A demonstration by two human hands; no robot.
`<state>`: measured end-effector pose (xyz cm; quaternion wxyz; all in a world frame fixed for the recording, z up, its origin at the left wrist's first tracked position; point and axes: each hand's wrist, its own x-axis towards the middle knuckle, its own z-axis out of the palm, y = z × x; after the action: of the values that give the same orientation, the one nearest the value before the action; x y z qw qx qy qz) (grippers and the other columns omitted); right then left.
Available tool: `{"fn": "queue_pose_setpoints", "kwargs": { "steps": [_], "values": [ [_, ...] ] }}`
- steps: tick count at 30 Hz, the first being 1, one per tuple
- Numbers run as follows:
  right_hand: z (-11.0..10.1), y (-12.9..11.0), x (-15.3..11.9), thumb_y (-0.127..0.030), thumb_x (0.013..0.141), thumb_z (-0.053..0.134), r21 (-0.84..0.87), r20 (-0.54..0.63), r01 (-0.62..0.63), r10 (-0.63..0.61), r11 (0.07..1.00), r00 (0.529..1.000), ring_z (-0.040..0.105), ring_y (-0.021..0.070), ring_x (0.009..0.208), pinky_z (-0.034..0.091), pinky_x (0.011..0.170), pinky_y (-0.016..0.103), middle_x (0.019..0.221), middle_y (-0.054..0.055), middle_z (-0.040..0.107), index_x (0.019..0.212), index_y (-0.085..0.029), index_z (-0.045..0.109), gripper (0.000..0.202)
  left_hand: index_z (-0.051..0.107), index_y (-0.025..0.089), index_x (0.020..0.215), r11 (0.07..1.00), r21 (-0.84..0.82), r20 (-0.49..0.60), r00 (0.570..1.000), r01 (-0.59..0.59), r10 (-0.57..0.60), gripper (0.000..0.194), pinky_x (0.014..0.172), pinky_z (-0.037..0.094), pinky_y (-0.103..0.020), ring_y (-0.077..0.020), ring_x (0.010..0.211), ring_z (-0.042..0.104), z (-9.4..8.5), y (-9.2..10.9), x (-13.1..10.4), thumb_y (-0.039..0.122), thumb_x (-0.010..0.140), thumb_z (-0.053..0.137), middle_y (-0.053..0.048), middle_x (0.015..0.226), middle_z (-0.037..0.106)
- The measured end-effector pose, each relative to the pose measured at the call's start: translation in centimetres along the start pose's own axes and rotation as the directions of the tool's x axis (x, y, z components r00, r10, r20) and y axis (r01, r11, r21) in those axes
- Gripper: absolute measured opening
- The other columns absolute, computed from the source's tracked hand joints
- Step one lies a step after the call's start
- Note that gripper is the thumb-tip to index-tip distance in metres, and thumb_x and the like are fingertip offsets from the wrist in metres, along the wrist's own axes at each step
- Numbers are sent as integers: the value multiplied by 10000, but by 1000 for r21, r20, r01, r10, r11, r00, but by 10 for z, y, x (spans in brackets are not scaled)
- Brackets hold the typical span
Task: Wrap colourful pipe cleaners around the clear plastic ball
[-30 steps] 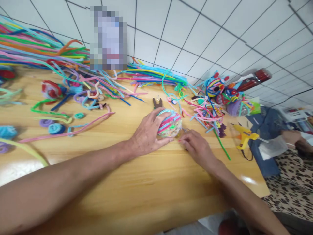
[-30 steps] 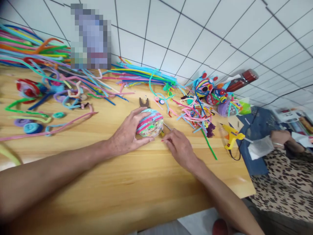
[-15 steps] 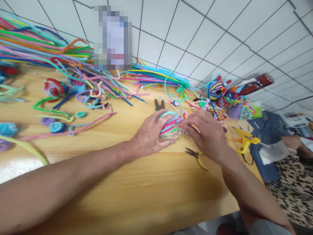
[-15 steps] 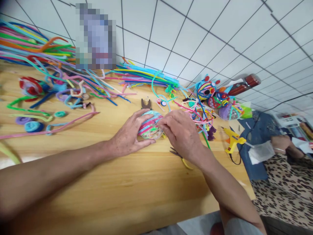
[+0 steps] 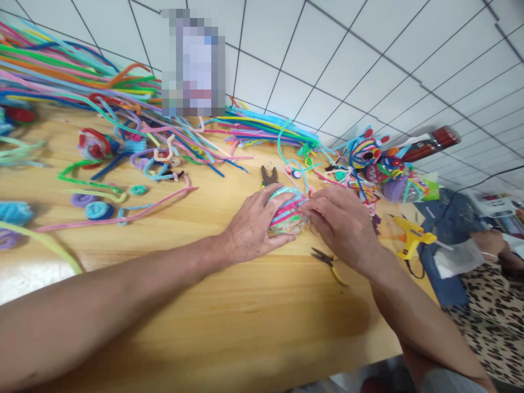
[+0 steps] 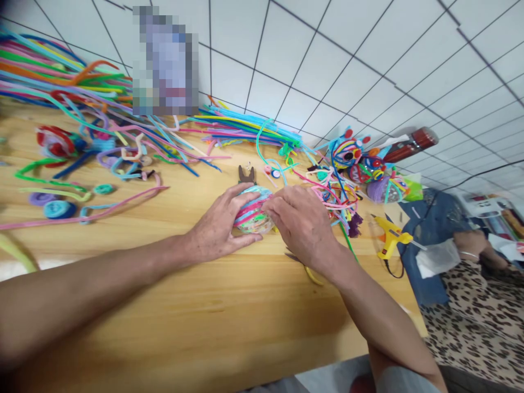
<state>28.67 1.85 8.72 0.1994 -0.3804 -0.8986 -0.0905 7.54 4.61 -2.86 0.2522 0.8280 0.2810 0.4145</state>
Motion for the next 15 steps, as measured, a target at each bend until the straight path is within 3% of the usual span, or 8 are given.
{"fn": "queue_pose_setpoints", "kwargs": {
  "steps": [15],
  "values": [
    [3,0,-2,-223,1085,594,26,18,-45,45,999,999,684,228,925,491,803,386,981,61,771,1029,-239,741,158,388,269,1573,1000,-11,3,1000,-3,3,846,1238,454,-642,-393,1520,496,0,0,0,478,887,835,-209,1639,454]
  ]
}}
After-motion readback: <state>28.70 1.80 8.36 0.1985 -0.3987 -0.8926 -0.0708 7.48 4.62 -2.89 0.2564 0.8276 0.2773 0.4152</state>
